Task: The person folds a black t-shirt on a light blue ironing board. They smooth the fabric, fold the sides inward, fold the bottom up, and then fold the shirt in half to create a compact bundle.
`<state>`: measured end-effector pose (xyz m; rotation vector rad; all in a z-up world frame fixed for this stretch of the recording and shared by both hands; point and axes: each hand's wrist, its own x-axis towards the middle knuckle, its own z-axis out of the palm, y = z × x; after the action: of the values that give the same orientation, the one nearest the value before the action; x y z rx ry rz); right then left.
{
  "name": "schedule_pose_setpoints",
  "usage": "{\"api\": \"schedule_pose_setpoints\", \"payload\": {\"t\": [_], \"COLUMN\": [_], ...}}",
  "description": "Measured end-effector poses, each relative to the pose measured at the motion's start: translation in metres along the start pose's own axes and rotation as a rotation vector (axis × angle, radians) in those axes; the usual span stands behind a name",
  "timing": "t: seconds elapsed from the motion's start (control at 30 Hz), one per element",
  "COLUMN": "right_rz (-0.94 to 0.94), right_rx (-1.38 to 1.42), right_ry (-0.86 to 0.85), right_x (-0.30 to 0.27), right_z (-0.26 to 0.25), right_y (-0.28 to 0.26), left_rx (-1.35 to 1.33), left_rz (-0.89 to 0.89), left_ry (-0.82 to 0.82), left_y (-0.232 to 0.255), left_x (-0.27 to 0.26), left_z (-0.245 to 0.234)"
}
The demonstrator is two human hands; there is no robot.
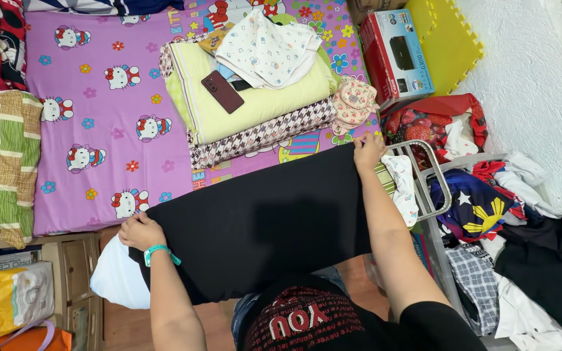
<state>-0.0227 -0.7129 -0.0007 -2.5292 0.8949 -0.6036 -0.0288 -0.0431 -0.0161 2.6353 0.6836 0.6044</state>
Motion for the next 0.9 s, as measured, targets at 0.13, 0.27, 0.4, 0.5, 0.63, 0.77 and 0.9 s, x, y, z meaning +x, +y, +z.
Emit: {"api": "schedule_pose_setpoints", "payload": {"t": [0.13, 0.27, 0.4, 0.5, 0.63, 0.77, 0.9], "right_rz": [-0.303, -0.558, -0.647, -0.404, -0.282, -0.242, -0.179], "right_rx": [-0.085, 0.088, 0.032, -0.205, -0.139, -0.114, -0.105], "right_ry": [0.127, -0.068, -0.391, -0.291, -0.143, -0.092, 0.012], "right_x": [-0.03, -0.138, -0.211, -0.189, -0.157, -0.196, -0.263], "right_z": [-0.022, -0.059, -0.1, -0.117, -0.112, -0.109, -0.131], "right_y": [-0.026, -0.057, -0.04, 0.004, 0.05, 0.061, 0.067], "left_rx": [-0.004, 0.107, 0.02, 0.038, 0.049, -0.054, -0.103], "left_rz": [0.06, 0.369, 0.504, 0.612, 0.847, 1.104, 1.326], "left_ry": [0.041, -0.005, -0.209, -0.319, -0.47, -0.591, -0.715], "left_y": [0.001, 0.024, 0.067, 0.113, 0.178, 0.238, 0.291], "left_x": [-0.012, -0.032, -0.062, -0.089, -0.126, -0.186, -0.249], "left_z": [-0.007, -0.017, -0.017, -0.009, -0.002, -0.011, -0.02]}}
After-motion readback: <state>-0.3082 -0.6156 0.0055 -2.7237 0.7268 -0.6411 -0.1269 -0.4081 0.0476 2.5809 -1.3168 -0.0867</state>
